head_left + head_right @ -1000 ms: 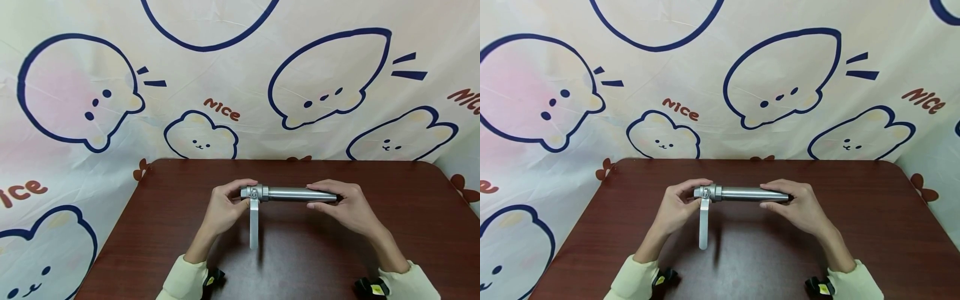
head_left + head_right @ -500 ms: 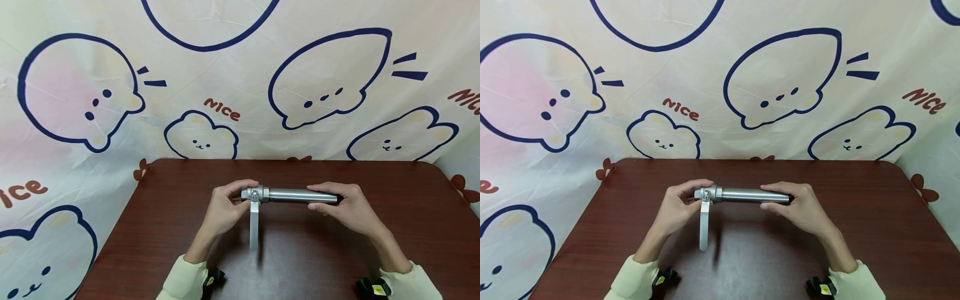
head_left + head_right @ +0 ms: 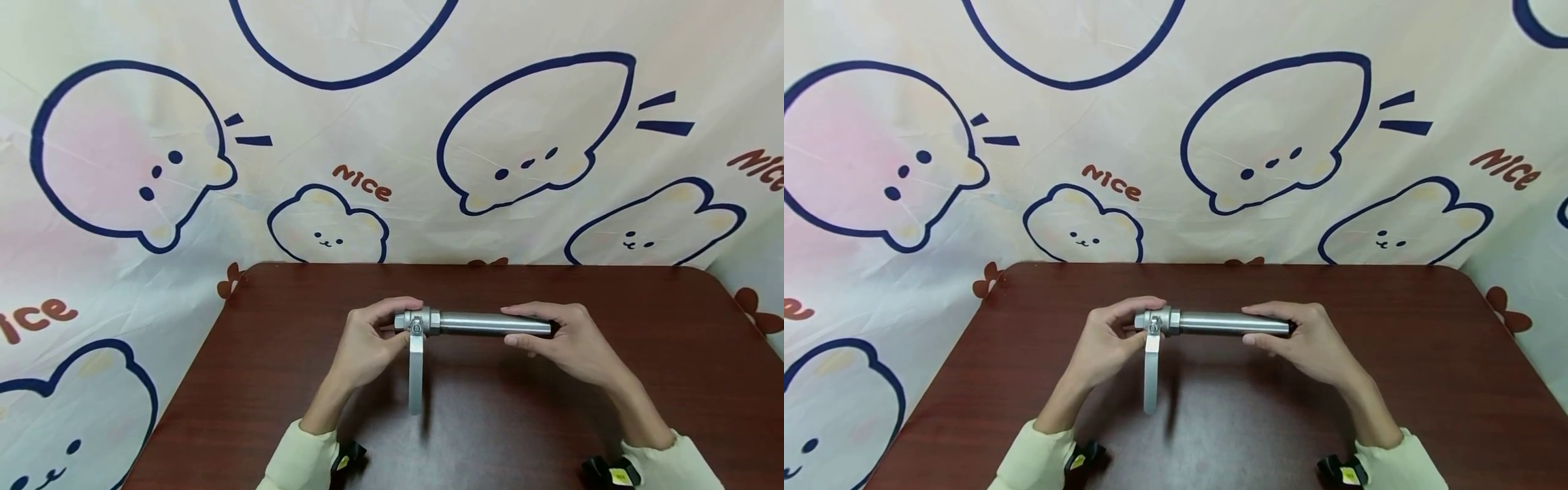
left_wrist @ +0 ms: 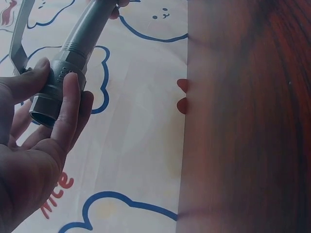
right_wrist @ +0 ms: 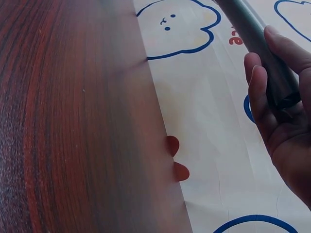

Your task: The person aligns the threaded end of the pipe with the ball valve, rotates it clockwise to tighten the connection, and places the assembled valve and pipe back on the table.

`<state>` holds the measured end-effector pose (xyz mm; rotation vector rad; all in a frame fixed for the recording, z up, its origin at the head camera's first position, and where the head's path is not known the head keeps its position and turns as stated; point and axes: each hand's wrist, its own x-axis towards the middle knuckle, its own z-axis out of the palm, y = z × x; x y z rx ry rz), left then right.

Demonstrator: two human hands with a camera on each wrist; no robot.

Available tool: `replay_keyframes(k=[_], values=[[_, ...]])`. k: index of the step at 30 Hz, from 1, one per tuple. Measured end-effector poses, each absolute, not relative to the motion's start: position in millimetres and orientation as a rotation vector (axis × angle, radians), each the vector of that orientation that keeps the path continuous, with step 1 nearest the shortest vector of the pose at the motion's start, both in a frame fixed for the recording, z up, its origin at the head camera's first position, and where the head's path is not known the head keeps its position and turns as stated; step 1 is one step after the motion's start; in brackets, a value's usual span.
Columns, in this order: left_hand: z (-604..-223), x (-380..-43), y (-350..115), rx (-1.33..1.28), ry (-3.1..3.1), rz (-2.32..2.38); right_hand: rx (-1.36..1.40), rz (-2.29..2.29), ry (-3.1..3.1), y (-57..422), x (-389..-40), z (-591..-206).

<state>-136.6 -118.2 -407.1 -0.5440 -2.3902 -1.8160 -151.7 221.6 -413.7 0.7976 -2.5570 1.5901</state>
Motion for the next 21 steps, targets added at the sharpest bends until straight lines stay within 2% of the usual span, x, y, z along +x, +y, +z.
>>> replay_keyframes(k=[10,21], values=[[-408.9,-135.5,-118.0,-0.539,-2.382,-1.823,0.788,1.602,-2.582,220.5,-151.5,-416.6],[-407.8,-137.9,-118.4,-0.477,-2.354,-1.891,0.821,1.383,-2.462,213.7,-155.3,-422.6]])
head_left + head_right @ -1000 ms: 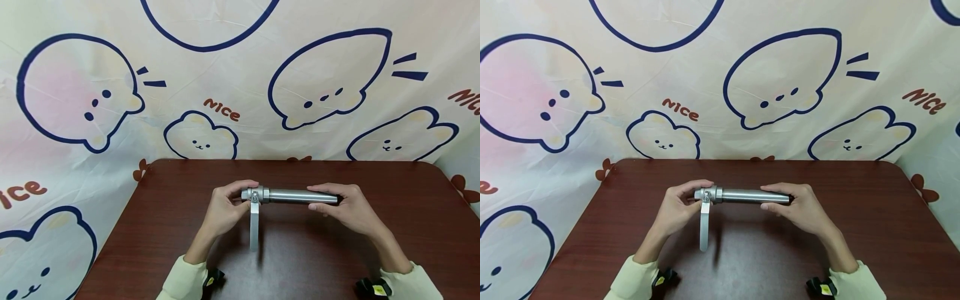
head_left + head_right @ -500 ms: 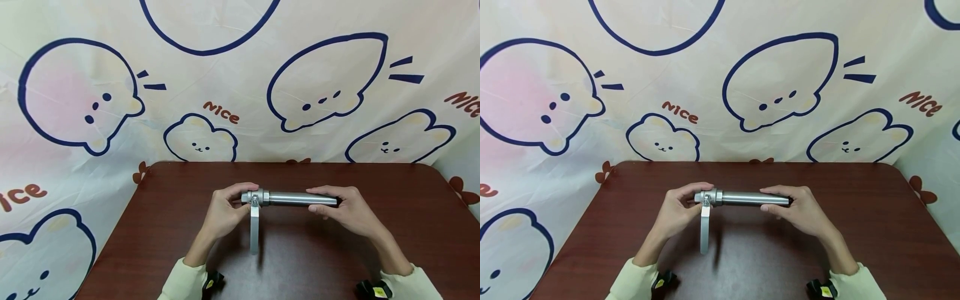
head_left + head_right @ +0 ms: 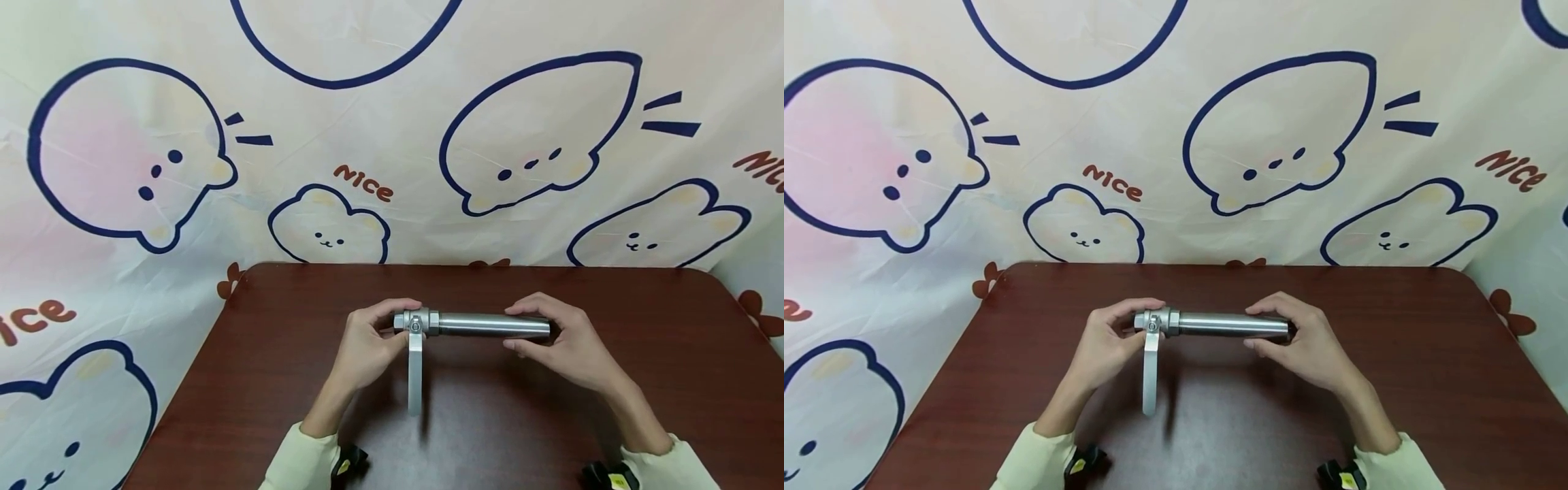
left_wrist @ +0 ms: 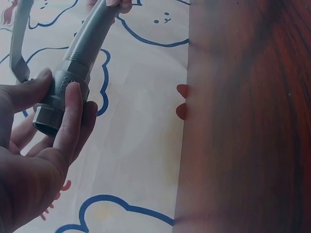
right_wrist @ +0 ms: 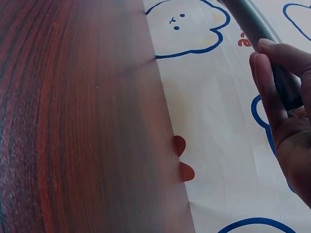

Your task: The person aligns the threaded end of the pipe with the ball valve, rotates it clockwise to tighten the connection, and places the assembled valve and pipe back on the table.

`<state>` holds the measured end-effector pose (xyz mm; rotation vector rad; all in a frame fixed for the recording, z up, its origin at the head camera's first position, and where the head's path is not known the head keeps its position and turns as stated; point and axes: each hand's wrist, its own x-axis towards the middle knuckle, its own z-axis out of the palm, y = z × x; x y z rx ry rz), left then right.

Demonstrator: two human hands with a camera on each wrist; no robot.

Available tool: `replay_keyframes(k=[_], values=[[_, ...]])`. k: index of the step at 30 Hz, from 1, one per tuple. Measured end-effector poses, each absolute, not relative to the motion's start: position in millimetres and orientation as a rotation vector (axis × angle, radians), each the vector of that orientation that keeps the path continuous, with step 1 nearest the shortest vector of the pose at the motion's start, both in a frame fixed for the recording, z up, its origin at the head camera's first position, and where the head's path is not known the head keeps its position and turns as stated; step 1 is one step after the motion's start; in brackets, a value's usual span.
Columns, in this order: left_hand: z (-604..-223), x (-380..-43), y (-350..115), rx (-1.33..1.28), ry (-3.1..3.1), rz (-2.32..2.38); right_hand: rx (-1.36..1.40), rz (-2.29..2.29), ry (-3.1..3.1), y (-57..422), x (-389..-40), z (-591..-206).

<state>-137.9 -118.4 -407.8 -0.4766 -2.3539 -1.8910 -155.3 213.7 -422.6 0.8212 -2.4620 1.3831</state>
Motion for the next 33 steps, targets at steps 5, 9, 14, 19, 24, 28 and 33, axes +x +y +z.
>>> replay_keyframes(k=[5,9,14,19,24,28,33], values=[[-405.8,-136.1,-118.3,-0.444,-2.361,-1.898,0.887,1.358,-2.373,212.4,-154.0,-422.8],[-407.1,-135.0,-118.6,-0.455,-2.372,-1.875,0.872,1.337,-2.362,211.3,-152.4,-422.9],[-406.2,-132.2,-115.3,-0.499,-2.366,-1.793,0.850,1.342,-2.369,211.8,-150.2,-422.7],[-403.9,-129.7,-111.8,-0.514,-2.356,-1.755,0.845,1.358,-2.371,214.0,-150.1,-420.8],[-404.1,-128.2,-110.0,-0.496,-2.352,-1.773,0.867,1.369,-2.373,216.1,-150.1,-419.9],[-403.9,-127.4,-109.8,-0.492,-2.350,-1.764,0.870,1.378,-2.376,217.3,-149.4,-420.3],[-401.8,-126.7,-110.6,-0.495,-2.350,-1.756,0.841,1.383,-2.417,218.8,-148.5,-420.2]])
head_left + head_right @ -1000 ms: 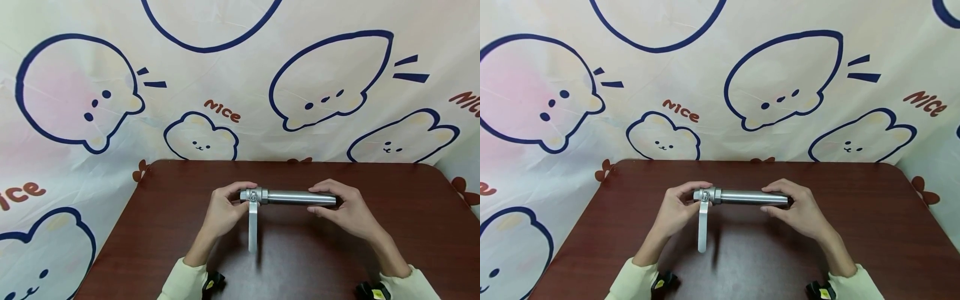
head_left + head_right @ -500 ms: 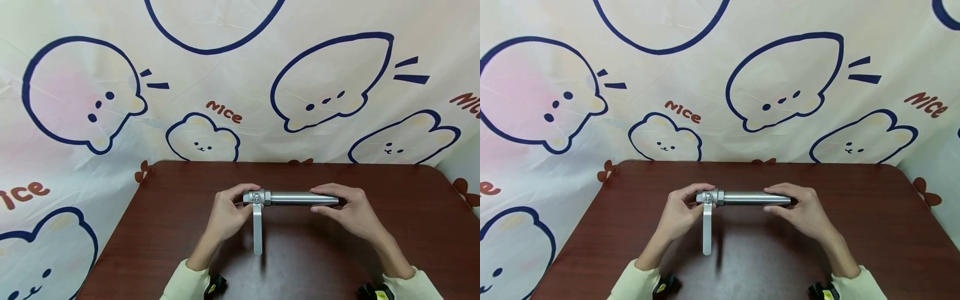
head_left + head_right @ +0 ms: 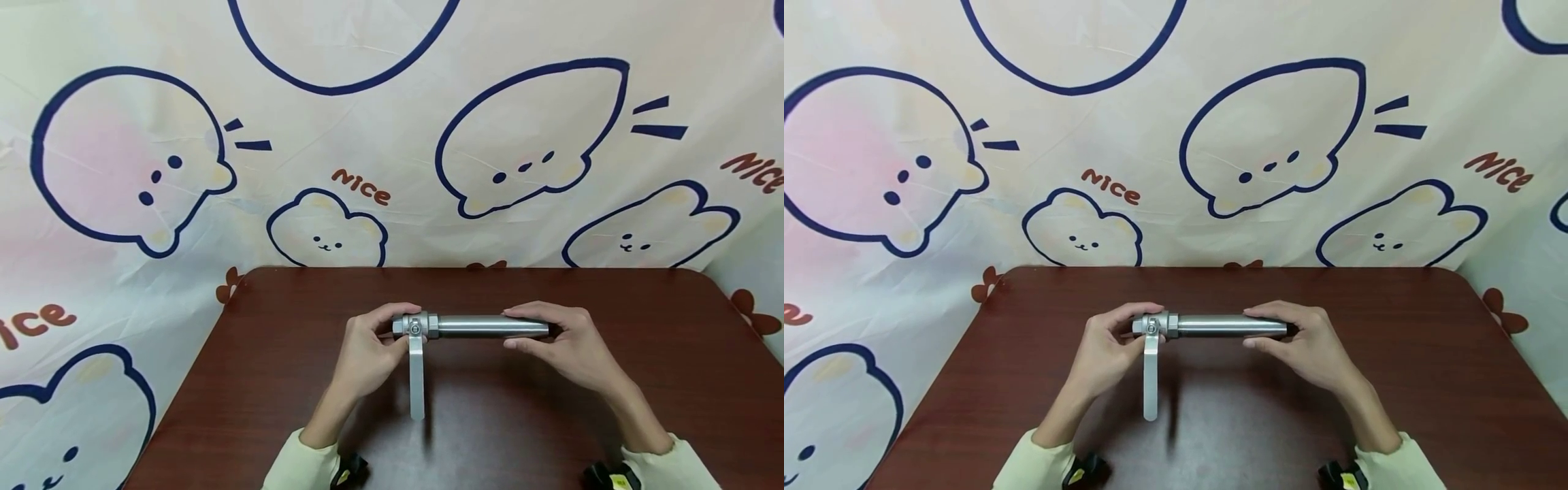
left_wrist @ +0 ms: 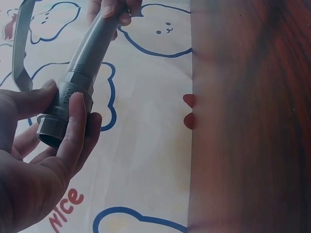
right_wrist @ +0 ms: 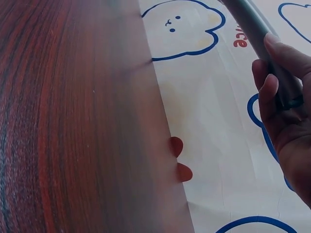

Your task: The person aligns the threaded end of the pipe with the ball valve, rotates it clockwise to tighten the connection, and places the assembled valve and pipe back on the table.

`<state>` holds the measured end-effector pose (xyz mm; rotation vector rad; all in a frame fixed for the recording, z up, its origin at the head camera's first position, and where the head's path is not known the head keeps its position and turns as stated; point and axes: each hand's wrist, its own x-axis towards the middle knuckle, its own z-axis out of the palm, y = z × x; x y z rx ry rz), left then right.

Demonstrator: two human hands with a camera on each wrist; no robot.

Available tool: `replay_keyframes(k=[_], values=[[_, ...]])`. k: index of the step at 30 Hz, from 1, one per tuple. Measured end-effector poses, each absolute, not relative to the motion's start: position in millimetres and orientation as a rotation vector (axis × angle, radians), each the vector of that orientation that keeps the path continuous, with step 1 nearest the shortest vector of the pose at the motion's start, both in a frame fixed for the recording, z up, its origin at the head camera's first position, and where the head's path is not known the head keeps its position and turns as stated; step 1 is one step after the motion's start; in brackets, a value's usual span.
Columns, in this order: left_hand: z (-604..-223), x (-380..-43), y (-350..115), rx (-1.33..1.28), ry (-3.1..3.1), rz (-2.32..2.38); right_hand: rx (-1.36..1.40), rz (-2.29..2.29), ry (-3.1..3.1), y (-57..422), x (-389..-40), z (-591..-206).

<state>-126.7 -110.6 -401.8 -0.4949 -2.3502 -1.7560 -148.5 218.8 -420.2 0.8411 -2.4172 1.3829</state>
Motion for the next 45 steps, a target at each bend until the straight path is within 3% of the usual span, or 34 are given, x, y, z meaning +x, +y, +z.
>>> replay_keyframes(k=[21,45], values=[[-404.7,-131.3,-115.4,-0.536,-2.351,-1.823,0.761,1.593,-2.560,222.6,-148.0,-414.7],[-402.0,-132.1,-115.4,-0.462,-2.347,-1.904,0.863,1.326,-2.406,215.0,-147.6,-417.3]])
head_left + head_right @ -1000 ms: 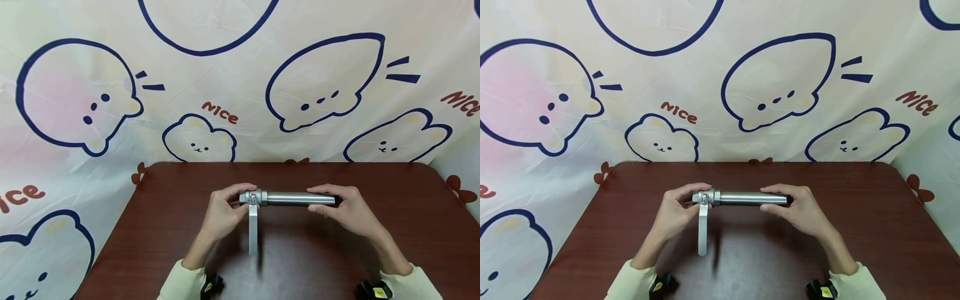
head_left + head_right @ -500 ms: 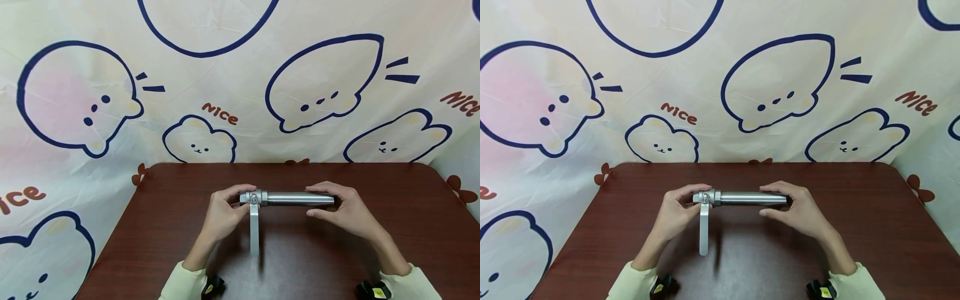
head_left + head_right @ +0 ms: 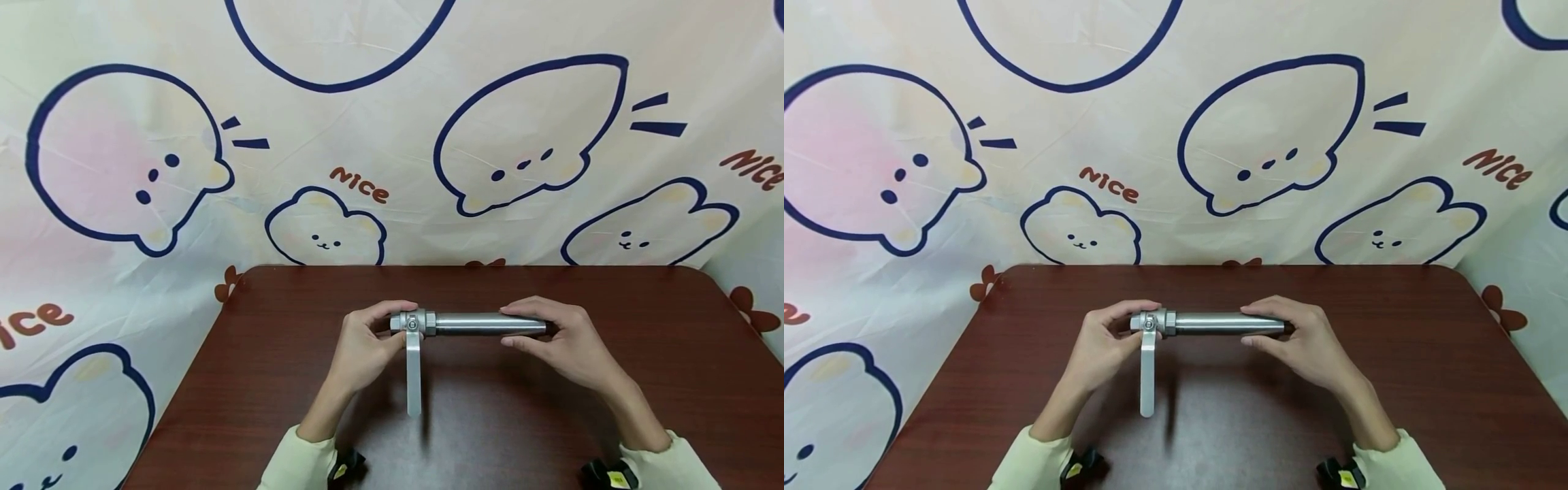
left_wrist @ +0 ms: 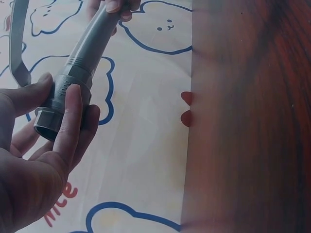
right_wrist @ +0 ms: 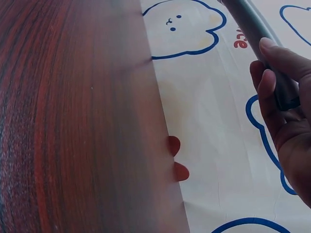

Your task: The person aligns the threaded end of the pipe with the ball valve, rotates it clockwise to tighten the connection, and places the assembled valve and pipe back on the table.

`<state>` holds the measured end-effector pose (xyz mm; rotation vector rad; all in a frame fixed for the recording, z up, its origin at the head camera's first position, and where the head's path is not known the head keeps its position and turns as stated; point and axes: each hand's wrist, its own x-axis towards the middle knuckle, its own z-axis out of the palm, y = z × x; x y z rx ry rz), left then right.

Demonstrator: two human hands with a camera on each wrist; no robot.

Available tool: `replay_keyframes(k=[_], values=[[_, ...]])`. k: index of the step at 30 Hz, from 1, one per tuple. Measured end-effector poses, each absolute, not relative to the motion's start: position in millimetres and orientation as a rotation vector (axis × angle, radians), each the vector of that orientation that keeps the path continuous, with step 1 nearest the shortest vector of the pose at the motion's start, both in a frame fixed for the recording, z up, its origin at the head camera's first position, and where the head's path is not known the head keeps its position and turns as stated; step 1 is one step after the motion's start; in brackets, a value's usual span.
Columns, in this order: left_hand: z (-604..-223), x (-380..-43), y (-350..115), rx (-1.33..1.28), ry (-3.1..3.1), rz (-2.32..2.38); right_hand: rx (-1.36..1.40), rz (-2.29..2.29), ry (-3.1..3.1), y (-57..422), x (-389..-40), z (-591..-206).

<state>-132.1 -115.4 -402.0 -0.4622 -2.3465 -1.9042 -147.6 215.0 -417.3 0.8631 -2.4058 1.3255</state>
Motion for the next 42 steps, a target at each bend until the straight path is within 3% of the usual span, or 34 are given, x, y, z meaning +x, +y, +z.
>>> replay_keyframes(k=[42], values=[[-401.8,-131.1,-116.2,-0.506,-2.349,-1.876,0.801,1.581,-2.571,221.0,-146.4,-411.8]])
